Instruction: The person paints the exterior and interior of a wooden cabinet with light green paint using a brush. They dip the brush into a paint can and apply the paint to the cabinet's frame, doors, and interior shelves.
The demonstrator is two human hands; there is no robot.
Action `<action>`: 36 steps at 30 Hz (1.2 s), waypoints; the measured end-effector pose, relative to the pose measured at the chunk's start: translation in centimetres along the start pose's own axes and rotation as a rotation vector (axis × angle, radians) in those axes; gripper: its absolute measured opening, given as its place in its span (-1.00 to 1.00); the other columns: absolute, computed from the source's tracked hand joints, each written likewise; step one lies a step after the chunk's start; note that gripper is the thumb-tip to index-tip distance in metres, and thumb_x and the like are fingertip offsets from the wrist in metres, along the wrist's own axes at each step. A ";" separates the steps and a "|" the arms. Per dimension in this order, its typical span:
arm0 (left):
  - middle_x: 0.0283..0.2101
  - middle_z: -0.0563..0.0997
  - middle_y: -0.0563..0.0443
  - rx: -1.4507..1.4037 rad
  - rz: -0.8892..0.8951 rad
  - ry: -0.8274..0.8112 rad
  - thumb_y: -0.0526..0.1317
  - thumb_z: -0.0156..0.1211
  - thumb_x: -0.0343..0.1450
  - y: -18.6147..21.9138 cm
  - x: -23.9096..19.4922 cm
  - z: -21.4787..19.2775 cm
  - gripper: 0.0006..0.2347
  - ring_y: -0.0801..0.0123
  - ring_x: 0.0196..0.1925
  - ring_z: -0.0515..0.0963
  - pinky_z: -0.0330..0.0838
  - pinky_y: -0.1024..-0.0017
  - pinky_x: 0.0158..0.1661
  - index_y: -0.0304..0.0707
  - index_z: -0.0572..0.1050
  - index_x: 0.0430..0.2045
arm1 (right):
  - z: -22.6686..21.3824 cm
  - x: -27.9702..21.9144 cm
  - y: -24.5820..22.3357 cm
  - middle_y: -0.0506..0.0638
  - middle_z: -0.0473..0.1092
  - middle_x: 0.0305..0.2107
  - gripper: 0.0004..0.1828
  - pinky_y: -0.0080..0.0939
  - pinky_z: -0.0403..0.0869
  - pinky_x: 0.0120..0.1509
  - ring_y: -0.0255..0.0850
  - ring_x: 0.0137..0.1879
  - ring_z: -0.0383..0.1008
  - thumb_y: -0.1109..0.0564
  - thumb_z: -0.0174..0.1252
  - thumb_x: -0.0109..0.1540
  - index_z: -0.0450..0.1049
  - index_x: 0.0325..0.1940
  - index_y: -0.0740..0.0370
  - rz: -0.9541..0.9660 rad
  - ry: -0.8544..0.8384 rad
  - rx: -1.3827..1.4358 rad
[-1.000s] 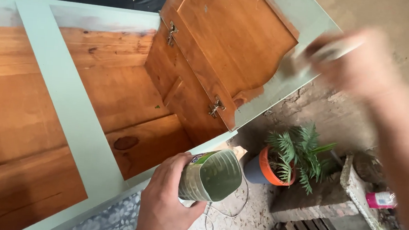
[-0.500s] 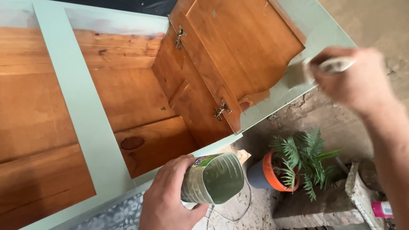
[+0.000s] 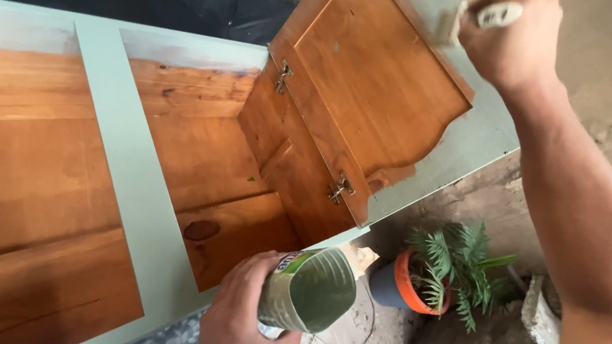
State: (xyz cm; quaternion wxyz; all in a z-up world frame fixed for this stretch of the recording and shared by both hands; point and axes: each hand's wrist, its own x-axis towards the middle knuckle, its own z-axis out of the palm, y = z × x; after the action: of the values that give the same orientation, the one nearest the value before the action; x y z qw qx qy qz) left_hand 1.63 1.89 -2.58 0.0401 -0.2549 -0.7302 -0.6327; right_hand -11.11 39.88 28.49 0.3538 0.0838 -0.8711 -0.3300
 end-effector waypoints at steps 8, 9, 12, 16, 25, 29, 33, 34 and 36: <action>0.15 0.57 -0.03 -0.006 0.123 0.006 -0.15 0.56 0.01 0.1 0.3 -0.1 -0.27 0.12 0.23 0.52 0.48 0.18 0.11 -0.21 0.40 0.12 | -12.4 -10.6 -0.2 0.01 0.48 -0.45 -0.80 -0.22 0.27 -0.38 -0.25 -0.41 0.42 0.20 0.43 0.46 0.60 -0.23 0.24 0.158 -0.317 0.075; 0.15 0.57 -0.01 -0.013 0.115 -0.013 -0.16 0.56 0.00 0.2 0.4 -0.2 -0.26 0.14 0.23 0.52 0.49 0.20 0.10 -0.19 0.40 0.12 | -11.7 -11.6 1.4 0.17 0.49 -0.34 -0.89 -0.17 0.31 -0.34 -0.15 -0.34 0.43 0.34 0.37 0.47 0.59 -0.13 0.41 0.205 -0.260 0.205; 0.17 0.56 0.00 -0.028 0.113 -0.038 -0.15 0.57 -0.01 -0.2 0.2 -0.3 -0.24 0.15 0.24 0.51 0.51 0.20 0.09 -0.16 0.38 0.15 | -11.3 -8.4 0.6 0.27 0.50 -0.19 -0.93 -0.17 0.31 -0.26 -0.10 -0.22 0.43 0.43 0.39 0.56 0.62 0.03 0.52 0.251 -0.162 0.351; 0.18 0.59 0.13 -0.006 -0.019 -0.010 -0.11 0.48 -0.07 0.3 0.0 -0.5 -0.25 0.21 0.26 0.51 0.47 0.23 0.10 -0.04 0.46 0.12 | -6.6 1.1 -1.9 0.07 0.58 -0.20 -0.92 -0.27 0.38 -0.21 -0.26 -0.18 0.51 0.36 0.50 0.53 0.70 0.02 0.35 0.101 -0.071 0.362; 0.01 0.71 0.16 0.163 -0.260 0.252 0.22 0.54 0.10 -3.5 -0.4 5.4 -0.42 0.28 0.14 0.64 0.48 0.19 0.13 -0.02 0.58 -0.09 | 16.7 15.3 1.8 -0.21 0.46 -0.46 -0.68 -0.13 0.45 -0.34 -0.35 -0.33 0.49 -0.06 0.40 0.30 0.39 -0.37 -0.01 0.276 0.162 0.197; 0.13 0.65 0.31 0.059 -0.455 -0.108 0.32 0.61 0.13 -5.2 0.7 5.4 -0.35 0.40 0.31 0.48 0.33 0.28 0.27 0.08 0.57 0.01 | 17.5 15.9 0.6 -0.19 0.56 -0.40 -0.88 -0.06 0.51 -0.23 -0.14 -0.30 0.59 0.20 0.23 0.17 0.52 -0.41 -0.03 0.203 0.053 0.284; 0.08 0.68 0.22 0.056 -0.184 0.201 0.21 0.39 0.21 -2.7 1.0 3.6 -0.48 0.30 0.21 0.58 0.42 0.27 0.14 0.04 0.56 -0.02 | 15.8 12.6 1.7 -0.06 0.54 -0.52 -0.87 -0.15 0.51 -0.31 -0.16 -0.39 0.59 0.07 0.29 0.15 0.71 -0.26 -0.07 0.168 -0.042 0.166; 0.18 0.64 0.25 -0.018 -0.243 0.058 0.21 0.32 0.23 -1.8 1.2 2.3 -0.46 0.32 0.30 0.49 0.28 0.29 0.23 0.09 0.56 0.08 | 14.2 10.9 2.1 -0.08 0.54 -0.50 -0.87 -0.19 0.49 -0.30 -0.21 -0.36 0.59 0.09 0.28 0.14 0.70 -0.27 -0.02 0.115 -0.044 0.159; 0.26 0.55 0.20 -0.098 -0.178 -0.092 0.26 0.28 0.24 -2.4 1.1 1.6 -0.37 0.26 0.36 0.41 0.23 0.23 0.25 0.05 0.46 0.18 | 10.6 7.3 2.2 -0.09 0.52 -0.52 -0.93 -0.17 0.47 -0.29 -0.21 -0.39 0.55 0.08 0.32 0.17 0.68 -0.27 -0.03 0.138 -0.075 0.154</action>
State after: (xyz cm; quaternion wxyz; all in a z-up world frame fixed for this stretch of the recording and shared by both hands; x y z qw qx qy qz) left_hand 0.11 3.60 -4.65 -0.0622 -0.2195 -0.7192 -0.6562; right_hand -23.45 44.29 28.35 0.3351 0.0382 -0.9103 -0.2400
